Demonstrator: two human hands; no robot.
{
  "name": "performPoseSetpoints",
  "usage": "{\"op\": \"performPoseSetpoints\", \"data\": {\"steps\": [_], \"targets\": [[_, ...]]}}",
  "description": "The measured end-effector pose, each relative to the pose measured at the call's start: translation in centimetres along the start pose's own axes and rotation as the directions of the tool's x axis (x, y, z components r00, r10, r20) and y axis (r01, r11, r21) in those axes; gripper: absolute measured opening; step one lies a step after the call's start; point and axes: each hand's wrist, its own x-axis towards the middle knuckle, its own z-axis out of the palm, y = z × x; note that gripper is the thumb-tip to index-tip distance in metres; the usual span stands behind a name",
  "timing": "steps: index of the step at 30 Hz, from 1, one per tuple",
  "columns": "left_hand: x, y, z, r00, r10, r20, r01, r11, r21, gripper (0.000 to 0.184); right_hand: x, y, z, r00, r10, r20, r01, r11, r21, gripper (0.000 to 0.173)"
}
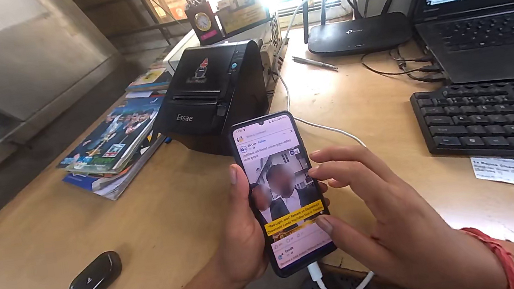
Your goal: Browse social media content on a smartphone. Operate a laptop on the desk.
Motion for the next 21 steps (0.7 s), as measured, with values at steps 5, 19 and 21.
{"op": "performPoseSetpoints", "data": {"steps": [5,19,21], "targets": [[0.0,-0.06,0.0,1.0,0.005,-0.011,-0.005,1.0,0.008,0.06,-0.05,-0.03,0.01,1.0,0.002,0.001,-0.002,1.0,-0.005,0.041],[-0.02,-0.06,0.04,1.0,0.01,-0.022,-0.01,0.999,0.032,0.06,0.02,-0.06,-0.01,1.0,0.0,0.003,0.0,1.0,-0.009,0.041],[-0.02,-0.07,0.11,0.999,0.018,-0.032,-0.016,0.998,0.054,0.06,0.05,-0.09,-0.04,1.0,0.001,0.007,0.0,1.0,-0.008,0.041]]}}
